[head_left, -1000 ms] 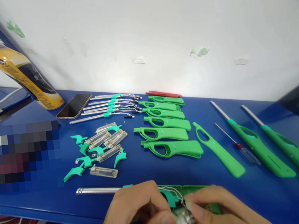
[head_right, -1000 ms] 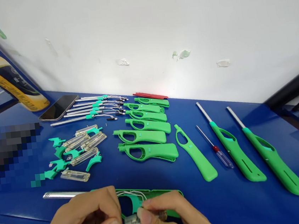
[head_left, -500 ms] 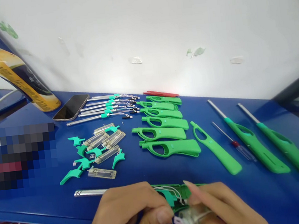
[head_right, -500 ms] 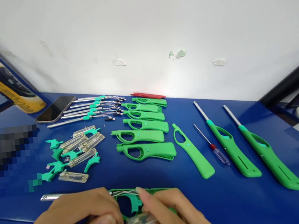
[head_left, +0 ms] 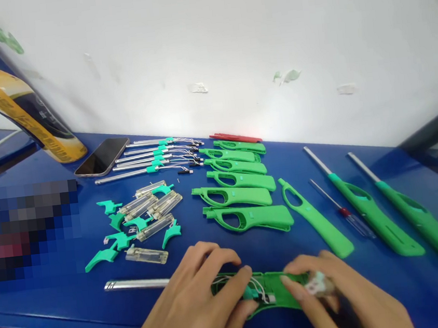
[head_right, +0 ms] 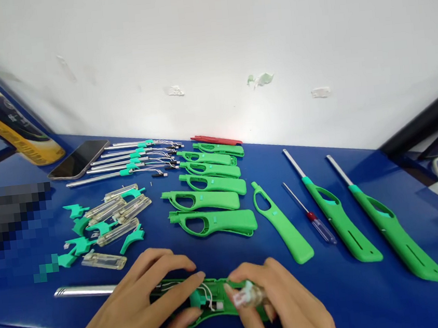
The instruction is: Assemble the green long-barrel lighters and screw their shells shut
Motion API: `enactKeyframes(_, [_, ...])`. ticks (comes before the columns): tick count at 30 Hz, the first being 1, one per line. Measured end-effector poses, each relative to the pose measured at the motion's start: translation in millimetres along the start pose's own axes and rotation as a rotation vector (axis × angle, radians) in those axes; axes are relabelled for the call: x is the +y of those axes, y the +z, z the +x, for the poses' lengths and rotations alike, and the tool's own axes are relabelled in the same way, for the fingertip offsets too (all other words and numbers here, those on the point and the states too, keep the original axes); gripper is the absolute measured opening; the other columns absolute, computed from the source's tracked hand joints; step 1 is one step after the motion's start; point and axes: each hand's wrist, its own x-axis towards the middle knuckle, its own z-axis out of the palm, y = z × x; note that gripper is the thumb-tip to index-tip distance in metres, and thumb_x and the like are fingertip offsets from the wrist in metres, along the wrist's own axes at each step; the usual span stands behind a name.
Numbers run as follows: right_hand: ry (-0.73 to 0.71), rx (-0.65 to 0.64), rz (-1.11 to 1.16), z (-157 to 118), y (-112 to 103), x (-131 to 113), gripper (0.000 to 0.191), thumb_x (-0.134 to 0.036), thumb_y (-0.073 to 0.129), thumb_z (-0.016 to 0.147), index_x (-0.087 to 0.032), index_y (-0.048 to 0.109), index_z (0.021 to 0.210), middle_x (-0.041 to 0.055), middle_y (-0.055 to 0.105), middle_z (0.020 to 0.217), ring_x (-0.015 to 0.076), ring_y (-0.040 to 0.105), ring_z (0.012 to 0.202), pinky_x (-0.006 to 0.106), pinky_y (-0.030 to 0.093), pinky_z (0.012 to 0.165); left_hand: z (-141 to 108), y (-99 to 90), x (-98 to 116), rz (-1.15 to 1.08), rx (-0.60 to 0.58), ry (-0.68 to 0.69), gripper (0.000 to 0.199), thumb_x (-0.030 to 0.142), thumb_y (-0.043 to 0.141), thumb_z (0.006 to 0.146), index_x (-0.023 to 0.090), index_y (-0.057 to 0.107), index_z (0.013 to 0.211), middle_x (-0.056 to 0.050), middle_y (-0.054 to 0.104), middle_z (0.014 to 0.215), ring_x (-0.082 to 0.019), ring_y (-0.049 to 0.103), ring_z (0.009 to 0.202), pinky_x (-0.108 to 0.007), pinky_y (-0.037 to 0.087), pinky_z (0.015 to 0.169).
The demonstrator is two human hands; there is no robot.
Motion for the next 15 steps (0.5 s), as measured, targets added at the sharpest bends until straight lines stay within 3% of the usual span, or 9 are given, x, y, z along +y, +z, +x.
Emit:
enactKeyframes(2, [-0.097,-0.091,-0.118,2.0,1.0,-1.1,0.013,-0.032,0.073,0.103,-0.026,0.073,0.115,-0.0015,0.076,0.083,0.0096,0.065,0.051,0.015,0.062,0.06,1.1,-1.6,-0.6,0.013,-0.041,0.02,0.028,0.024,0.055,0.112,0.023,0.075,0.132,-0.009,0.077,0.124,-0.026,0.068,0.115,-0.04,0.058,0.105])
enactKeyframes(5, [-0.174,-0.213,-0.16,6.8,0.0,1.1,0.019,-0.029,0.065,0.108,-0.028,0.077,0.122,-0.0001,0.081,0.092,0.0142,0.079,0.073,0.018,0.066,0.074,3.2,-1.4,0.5,0.009,-0.069,0.044,0.026,0.025,0.06,0.111,0.023,0.074,0.132,-0.009,0.075,0.119,-0.024,0.068,0.109,-0.037,0.06,0.1])
enactKeyframes(9, [-0.216,-0.344,-0.188,12.2,-5.2,5.6,0.033,-0.019,0.051,0.112,-0.029,0.079,0.128,-0.0009,0.079,0.088,0.0121,0.076,0.072,0.019,0.064,0.075,3.3,6.4,4.5,0.028,0.018,0.068,0.028,0.041,0.07,0.107,0.024,0.075,0.13,-0.01,0.072,0.114,-0.023,0.066,0.105,-0.036,0.061,0.096])
enactKeyframes(11, [-0.284,-0.362,-0.231,14.6,-5.9,5.0,0.039,-0.016,0.044,0.114,-0.029,0.078,0.127,-0.0017,0.081,0.092,0.012,0.075,0.074,0.022,0.062,0.078,2.5,9.9,5.9,0.045,0.03,0.077,0.031,0.046,0.069,0.107,0.024,0.075,0.128,-0.01,0.071,0.114,-0.023,0.065,0.104,-0.036,0.062,0.096])
enactKeyframes(15, [-0.374,-0.316,-0.287,20.1,-2.5,-0.9,0.048,-0.017,0.031,0.117,-0.027,0.078,0.112,-0.0025,0.077,0.082,0.0143,0.07,0.068,0.027,0.052,0.065,1.8,8.4,4.8,0.07,0.027,0.095,0.029,0.045,0.069,0.108,0.024,0.074,0.127,-0.009,0.069,0.113,-0.022,0.064,0.101,-0.035,0.061,0.093])
